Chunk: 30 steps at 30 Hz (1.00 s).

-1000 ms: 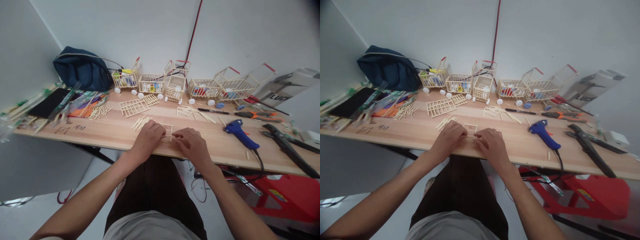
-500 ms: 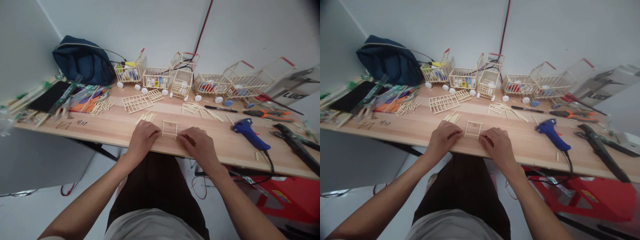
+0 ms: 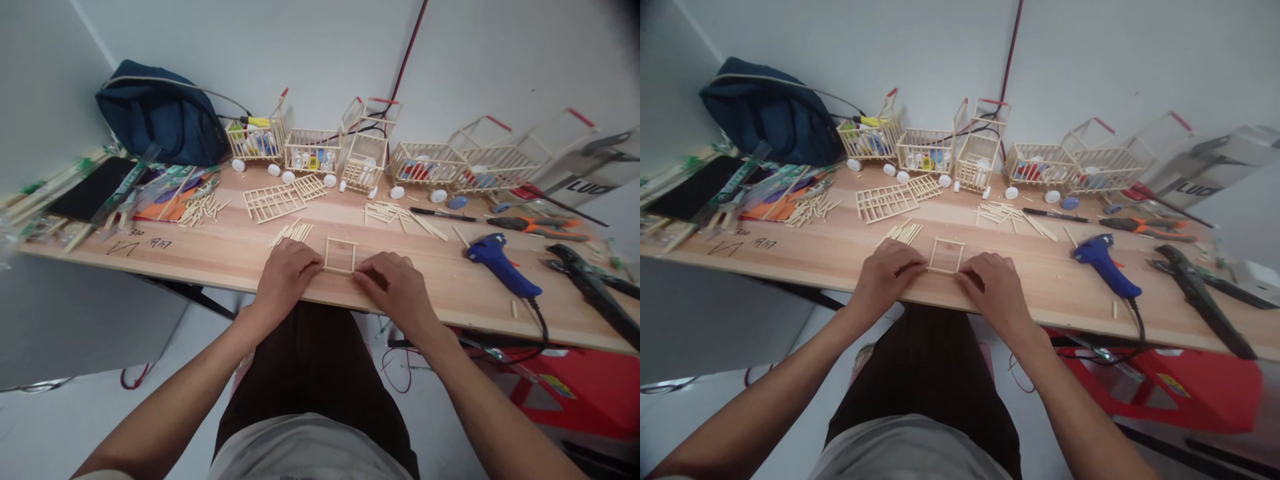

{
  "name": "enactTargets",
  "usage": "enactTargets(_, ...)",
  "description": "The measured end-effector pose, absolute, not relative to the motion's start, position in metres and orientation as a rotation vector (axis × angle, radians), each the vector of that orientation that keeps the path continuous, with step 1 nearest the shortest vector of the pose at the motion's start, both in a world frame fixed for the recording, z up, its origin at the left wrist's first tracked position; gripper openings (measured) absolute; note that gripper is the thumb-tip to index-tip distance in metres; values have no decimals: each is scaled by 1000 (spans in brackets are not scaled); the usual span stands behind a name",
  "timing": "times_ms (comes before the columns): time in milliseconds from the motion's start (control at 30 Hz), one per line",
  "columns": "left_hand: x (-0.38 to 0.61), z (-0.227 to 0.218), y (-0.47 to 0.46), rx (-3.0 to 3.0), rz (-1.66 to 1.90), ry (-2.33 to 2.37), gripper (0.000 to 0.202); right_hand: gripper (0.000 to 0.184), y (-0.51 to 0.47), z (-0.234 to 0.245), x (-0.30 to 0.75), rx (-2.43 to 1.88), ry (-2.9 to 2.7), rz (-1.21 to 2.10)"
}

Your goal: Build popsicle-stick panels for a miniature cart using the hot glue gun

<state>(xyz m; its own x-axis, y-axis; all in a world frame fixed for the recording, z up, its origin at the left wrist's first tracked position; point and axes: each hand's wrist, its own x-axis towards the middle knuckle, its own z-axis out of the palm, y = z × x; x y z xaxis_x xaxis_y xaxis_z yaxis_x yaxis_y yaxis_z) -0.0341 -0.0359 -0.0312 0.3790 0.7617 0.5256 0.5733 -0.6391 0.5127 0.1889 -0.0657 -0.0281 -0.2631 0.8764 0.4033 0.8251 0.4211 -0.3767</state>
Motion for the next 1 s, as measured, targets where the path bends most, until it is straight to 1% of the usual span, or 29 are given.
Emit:
enactTargets(300,-34,-29,-37,2367,1116,1192,7,18,-68,-27,190,-1478,-2010,146)
enactTargets(533,-35,-30,-37,2374,1109,1180,8,19,-68,-27,189,-1486,-1992,168)
enactTargets(767,-35,-31,-37,2368,1120,1182,9,15,-69,-27,189,-1504,-1999,145)
enactTargets(967,-34,-29,-38,2360,1106,1190,8,8,-70,-24,187,-1491,-2026,197)
enactTargets(1000,-34,-29,-38,2360,1108,1187,8,9,-69,-24,187,-1483,-2038,202)
